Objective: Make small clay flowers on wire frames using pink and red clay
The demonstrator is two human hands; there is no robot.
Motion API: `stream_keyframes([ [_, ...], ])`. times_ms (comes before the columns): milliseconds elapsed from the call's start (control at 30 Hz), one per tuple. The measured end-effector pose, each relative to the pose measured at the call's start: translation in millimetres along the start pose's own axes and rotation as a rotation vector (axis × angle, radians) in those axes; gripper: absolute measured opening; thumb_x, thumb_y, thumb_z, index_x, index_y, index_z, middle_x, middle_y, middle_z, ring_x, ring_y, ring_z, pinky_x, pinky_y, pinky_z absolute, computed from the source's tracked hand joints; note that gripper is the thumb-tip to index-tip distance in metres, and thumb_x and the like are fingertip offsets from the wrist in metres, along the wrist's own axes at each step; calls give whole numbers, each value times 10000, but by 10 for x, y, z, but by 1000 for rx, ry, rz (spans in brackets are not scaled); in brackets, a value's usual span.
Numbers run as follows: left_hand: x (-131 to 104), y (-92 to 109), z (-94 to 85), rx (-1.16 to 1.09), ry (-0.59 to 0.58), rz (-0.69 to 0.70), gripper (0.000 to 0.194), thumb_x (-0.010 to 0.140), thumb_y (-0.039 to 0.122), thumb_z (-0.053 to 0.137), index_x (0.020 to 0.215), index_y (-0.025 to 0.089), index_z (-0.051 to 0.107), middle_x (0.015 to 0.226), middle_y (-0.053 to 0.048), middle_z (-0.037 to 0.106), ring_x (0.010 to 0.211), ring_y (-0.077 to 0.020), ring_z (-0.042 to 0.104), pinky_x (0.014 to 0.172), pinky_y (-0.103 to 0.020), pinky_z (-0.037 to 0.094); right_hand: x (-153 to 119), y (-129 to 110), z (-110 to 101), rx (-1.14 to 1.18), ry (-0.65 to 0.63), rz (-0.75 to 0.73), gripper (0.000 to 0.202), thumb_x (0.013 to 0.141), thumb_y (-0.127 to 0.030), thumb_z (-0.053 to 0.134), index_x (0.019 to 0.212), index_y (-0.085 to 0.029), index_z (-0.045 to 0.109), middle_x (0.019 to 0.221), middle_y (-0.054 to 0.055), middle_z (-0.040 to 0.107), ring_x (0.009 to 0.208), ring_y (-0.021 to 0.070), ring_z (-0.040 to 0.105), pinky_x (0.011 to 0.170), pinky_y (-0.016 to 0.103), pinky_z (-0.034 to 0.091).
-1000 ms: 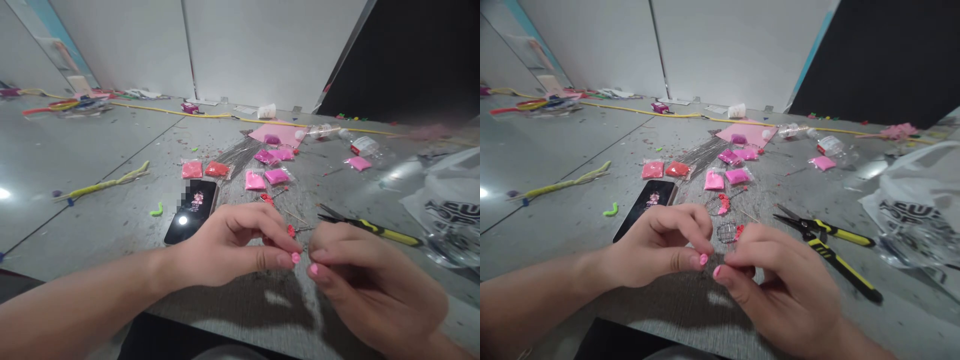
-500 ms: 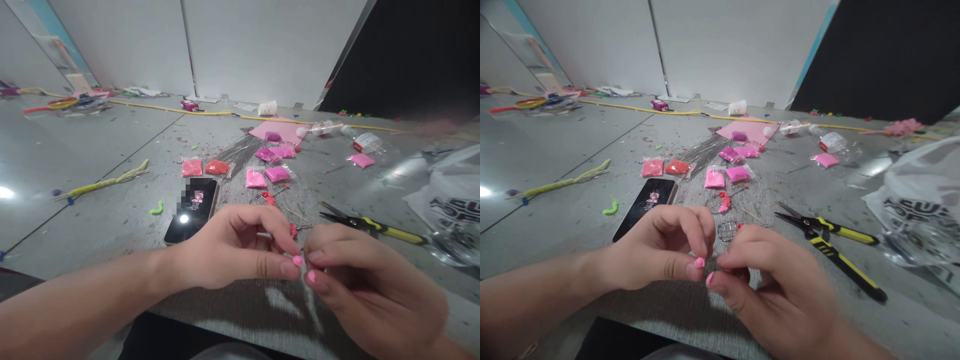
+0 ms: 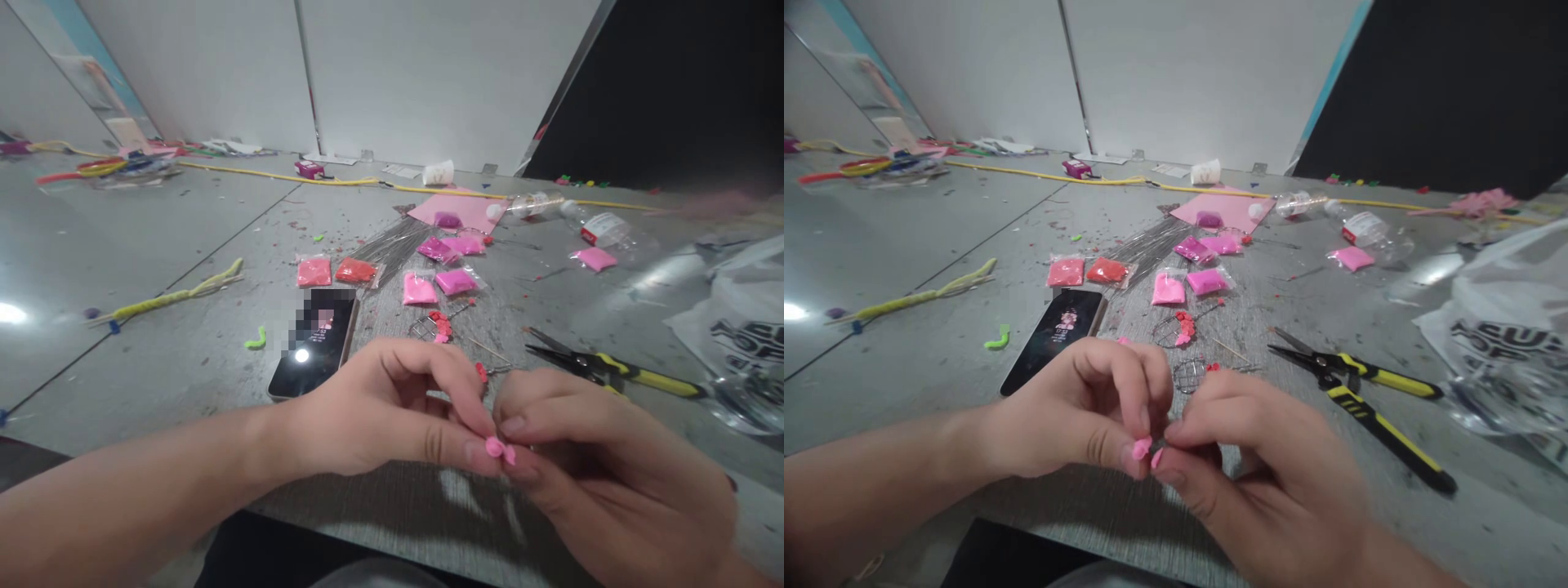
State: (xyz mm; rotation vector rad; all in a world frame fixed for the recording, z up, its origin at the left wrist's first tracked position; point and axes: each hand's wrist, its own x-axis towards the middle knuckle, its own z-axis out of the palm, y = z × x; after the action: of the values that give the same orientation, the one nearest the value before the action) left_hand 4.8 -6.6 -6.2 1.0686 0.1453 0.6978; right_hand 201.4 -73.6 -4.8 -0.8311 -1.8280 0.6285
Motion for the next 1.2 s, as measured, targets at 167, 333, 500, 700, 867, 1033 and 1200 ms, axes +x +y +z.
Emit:
stream_keyframes([
  [167, 2, 5, -19, -72, -26, -36, 253, 757, -99, 785, 785, 149, 751, 832, 21, 682, 778, -54, 715, 758, -153, 613, 14, 10, -5, -3, 3, -14, 247, 906, -135, 719, 1070, -311, 665, 805, -14, 701, 675, 143, 666, 582, 276, 556],
  [333, 6, 8, -25, -106, -38, -58, 247, 774, -95, 784, 797, 151, 774, 847, 20, 695, 790, -39, 715, 779, -141, 610, -7, 13, 0, 30, 31, 26, 214, 917, -170, 719, 1060, -327, 687, 797, -7, 701, 688, 163, 669, 578, 304, 549],
  [500, 10, 1, -34, -76, -30, -48, 238, 766, -87, 795, 794, 148, 778, 843, 15, 699, 794, -51, 715, 781, -153, 611, 5, -8, 19, 56, 57, 53, 191, 916, -180, 729, 1024, -337, 719, 749, -7, 699, 692, 169, 665, 587, 308, 548],
  [700, 19, -3, -15, -62, -5, -40, 190, 742, -35, 844, 790, 137, 780, 823, 2, 698, 777, -69, 710, 762, -171, 613, 7, 5, 35, 46, 59, 81, 118, 930, -241, 733, 990, -338, 703, 766, -31, 718, 685, 150, 683, 599, 277, 569],
  [867, 32, 3, 2, -54, 1, -4, 223, 714, -46, 858, 817, 145, 809, 821, -2, 696, 763, -69, 700, 753, -168, 607, 26, 16, 50, -6, 83, 79, 48, 950, -330, 729, 931, -324, 685, 757, -41, 726, 694, 140, 701, 645, 256, 591],
  [1033, 44, 16, 2, -50, -49, 61, 364, 660, -108, 864, 901, 164, 840, 842, 3, 695, 796, -59, 700, 780, -148, 595, 32, 5, 63, 47, 120, 137, 78, 942, -383, 741, 909, -323, 703, 762, -25, 737, 702, 136, 709, 598, 212, 576],
  [1200, 38, 49, 6, 57, -41, 98, 294, 785, -68, 797, 931, 182, 844, 854, -7, 681, 788, -47, 681, 762, -142, 579, 33, -11, 47, 204, 79, 282, 63, 908, -367, 778, 888, -333, 729, 746, -6, 717, 676, 152, 682, 572, 241, 563],
])
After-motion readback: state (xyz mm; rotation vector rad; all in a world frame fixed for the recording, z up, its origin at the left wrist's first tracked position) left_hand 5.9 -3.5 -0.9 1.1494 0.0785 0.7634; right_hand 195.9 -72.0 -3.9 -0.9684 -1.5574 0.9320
